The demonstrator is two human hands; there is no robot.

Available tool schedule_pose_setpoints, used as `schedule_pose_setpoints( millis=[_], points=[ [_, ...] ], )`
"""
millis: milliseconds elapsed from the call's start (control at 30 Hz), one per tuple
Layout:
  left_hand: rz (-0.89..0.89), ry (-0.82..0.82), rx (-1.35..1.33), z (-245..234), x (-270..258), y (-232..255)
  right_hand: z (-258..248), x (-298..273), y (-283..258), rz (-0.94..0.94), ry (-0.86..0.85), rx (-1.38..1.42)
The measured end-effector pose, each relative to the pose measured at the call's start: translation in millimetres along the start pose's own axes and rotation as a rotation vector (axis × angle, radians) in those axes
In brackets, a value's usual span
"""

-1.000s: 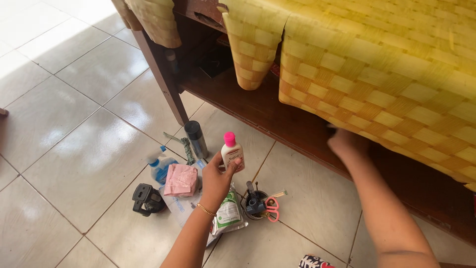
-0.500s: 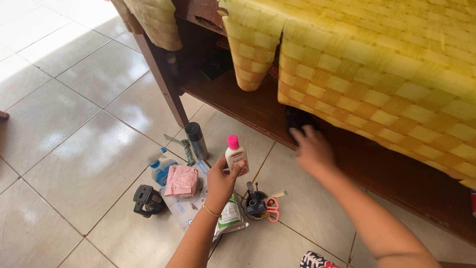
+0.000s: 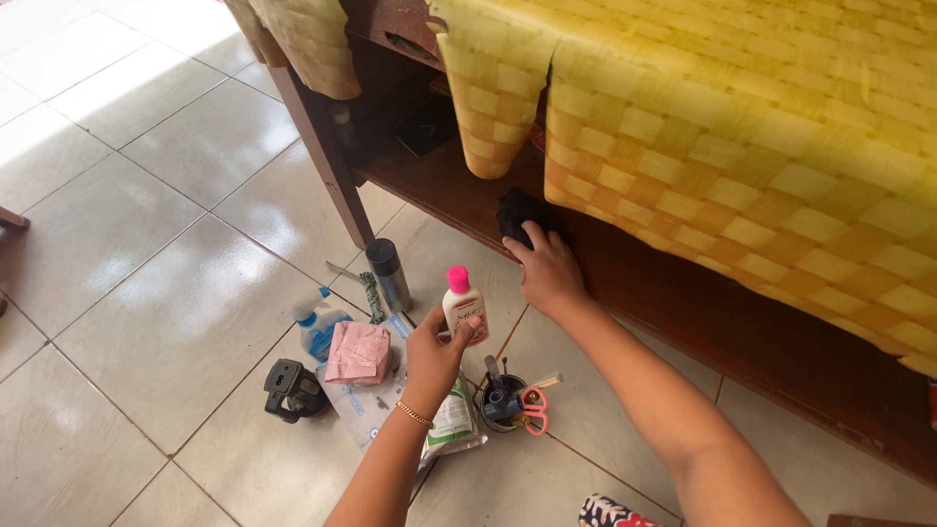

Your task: Organizing and clearing various items from under a table covered with a yellow cloth.

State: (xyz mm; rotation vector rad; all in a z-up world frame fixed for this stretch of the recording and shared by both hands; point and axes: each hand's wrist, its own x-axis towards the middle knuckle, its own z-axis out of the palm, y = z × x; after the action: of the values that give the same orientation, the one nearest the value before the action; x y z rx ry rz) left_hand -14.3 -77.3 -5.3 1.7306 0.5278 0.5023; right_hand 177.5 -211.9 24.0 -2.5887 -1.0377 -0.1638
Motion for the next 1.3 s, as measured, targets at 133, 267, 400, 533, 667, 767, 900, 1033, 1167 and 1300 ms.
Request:
schedule_pose_setpoints(
  millis=[133,267,400,533,667,767,900,1033,1167,1300],
  points=[
    [-0.002,-0.003,-0.036,1,-1,-3,-43,-57,27,0.006,-0.025,-0.054],
    [-0.012,-0.012,-0.056,-3,-6,-11,-78,-94,85,0.504,-0.202,-0.357],
    [-0.021,-0.022,-0.039,1,-11,-20,-50,-89,163,0.687,-0.168,-0.466],
    [-0.034,-0.023,-0.042,6,-16,-10,-59,-71,61,0.635,-0.172,-0.388],
    [-0.039,-0.050,-0.058,8,-21,-8,-27,-61,4,0.072,-0.025,-0.186],
    [-0.045,-0.038,-0.041,1,-24,-8,-19,-66,-2,-0.132,0.015,-0.136],
    [-0.052,-0.016,-0.044,-13,-24,-11,-37,-89,46,0.091,0.008,-0.219],
    [-0.062,-0.009,-0.056,-21,-24,-19,-74,-88,87,0.490,-0.116,-0.363],
    [-0.056,-0.009,-0.071,-22,-25,-21,-49,-58,90,0.571,-0.083,-0.358],
    [-0.060,-0.010,-0.069,-22,-25,-23,-10,-18,21,0.273,0.007,-0.162]
  ],
)
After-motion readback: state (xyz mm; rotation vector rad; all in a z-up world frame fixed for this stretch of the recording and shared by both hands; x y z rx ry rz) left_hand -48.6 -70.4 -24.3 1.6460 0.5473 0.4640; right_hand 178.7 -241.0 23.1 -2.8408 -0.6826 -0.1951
